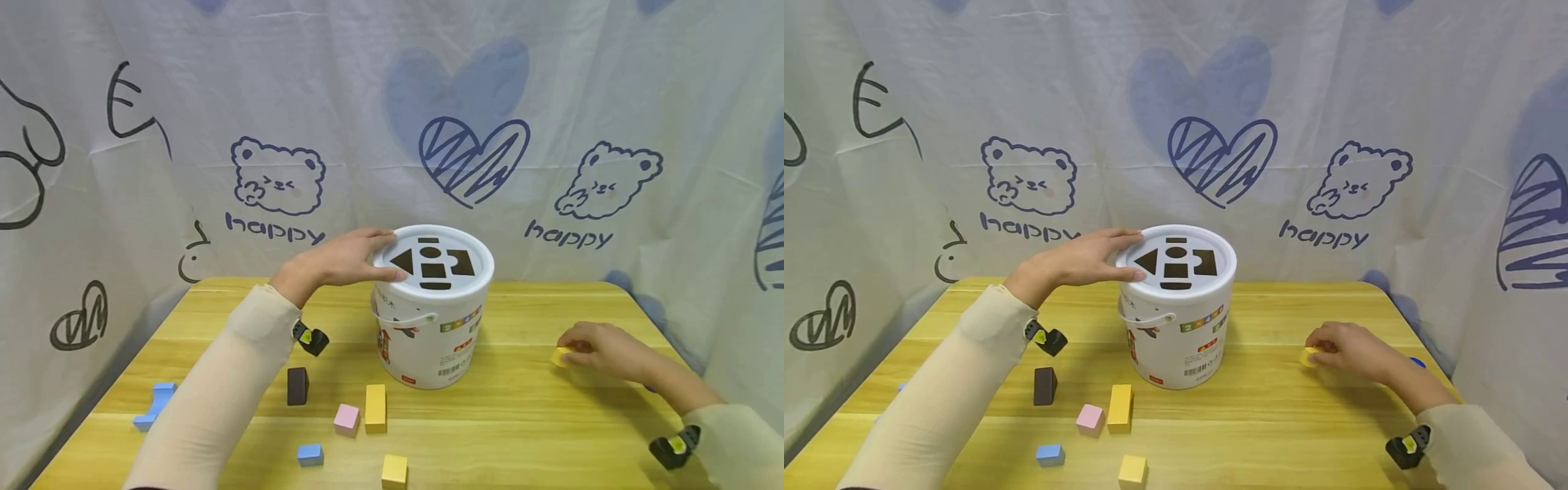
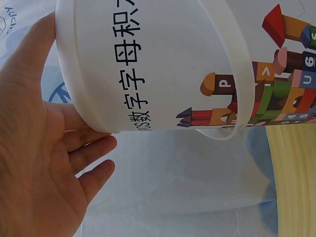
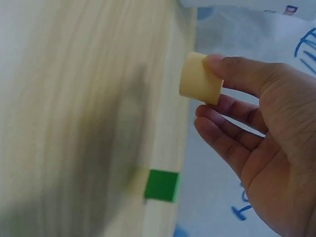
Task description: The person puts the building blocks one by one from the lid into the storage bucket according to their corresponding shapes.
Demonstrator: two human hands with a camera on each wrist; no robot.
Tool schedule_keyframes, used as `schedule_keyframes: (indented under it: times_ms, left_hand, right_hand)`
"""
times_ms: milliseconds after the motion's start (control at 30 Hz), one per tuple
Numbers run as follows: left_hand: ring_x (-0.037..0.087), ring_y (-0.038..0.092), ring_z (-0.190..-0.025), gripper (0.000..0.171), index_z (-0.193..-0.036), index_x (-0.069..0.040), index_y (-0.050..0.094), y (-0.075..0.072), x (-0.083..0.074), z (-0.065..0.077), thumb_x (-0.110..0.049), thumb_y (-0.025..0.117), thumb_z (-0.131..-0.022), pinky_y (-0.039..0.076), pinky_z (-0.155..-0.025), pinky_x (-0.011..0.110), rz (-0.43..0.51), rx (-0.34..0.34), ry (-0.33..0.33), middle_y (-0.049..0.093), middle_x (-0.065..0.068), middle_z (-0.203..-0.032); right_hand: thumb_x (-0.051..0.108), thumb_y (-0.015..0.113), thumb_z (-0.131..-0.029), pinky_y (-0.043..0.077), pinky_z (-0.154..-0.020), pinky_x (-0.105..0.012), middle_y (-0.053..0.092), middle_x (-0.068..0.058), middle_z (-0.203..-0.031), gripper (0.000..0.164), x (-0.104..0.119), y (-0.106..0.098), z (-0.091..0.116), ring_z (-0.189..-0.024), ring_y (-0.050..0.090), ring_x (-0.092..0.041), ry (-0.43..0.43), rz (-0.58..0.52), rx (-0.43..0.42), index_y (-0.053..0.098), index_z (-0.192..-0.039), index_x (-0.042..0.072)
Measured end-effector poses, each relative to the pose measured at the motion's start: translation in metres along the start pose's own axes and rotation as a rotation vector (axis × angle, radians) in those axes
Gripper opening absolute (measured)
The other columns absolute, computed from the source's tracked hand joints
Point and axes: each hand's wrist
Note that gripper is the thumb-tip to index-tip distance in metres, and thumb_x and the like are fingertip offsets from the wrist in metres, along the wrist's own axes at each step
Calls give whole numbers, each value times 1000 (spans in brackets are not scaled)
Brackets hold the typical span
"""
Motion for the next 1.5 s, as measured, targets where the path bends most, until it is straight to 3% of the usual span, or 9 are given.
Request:
schedule_keyframes:
  times_ms: [167,400,833,1200,1500]
  left_hand:
    - [27,24,-144,102,-155,-16,30,-1,0,1,-82,50,-79,21,-115,52,-2,1,0,25,4,-160]
    - [27,24,-144,102,-155,-16,30,-1,1,1,-81,51,-79,22,-115,52,1,0,1,25,4,-160]
    - [27,23,-145,103,-155,-17,30,-1,1,0,-82,50,-78,21,-115,53,1,-2,0,24,4,-160]
    - [27,23,-145,101,-155,-17,30,-1,1,0,-81,50,-80,21,-115,53,4,3,-6,24,4,-160]
    - [28,23,-144,102,-155,-18,30,-1,0,0,-82,51,-79,21,-115,53,7,5,-7,24,4,-160]
  right_hand:
    - [27,71,-91,53,-66,-27,58,19,-89,18,15,-12,-9,-78,57,0,-32,19,-56,72,-105,15]
    - [28,69,-93,55,-67,-29,58,17,-93,20,39,-35,-21,-81,62,-5,-39,34,-72,72,-108,16]
    - [33,70,-92,54,-69,-28,62,14,-95,24,83,-71,-40,-86,58,-6,-42,78,-90,71,-110,18]
    - [23,74,-90,53,-67,-26,62,16,-95,19,117,-94,-54,-83,56,-4,-210,92,-177,71,-108,20]
    - [21,74,-89,50,-62,-24,60,13,-88,17,142,-104,-72,-77,53,-5,-264,93,-200,72,-106,18]
Point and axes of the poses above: each hand's wrist, its own z-axis away from the middle knuckle, its own y-axis out of the palm, x = y × z
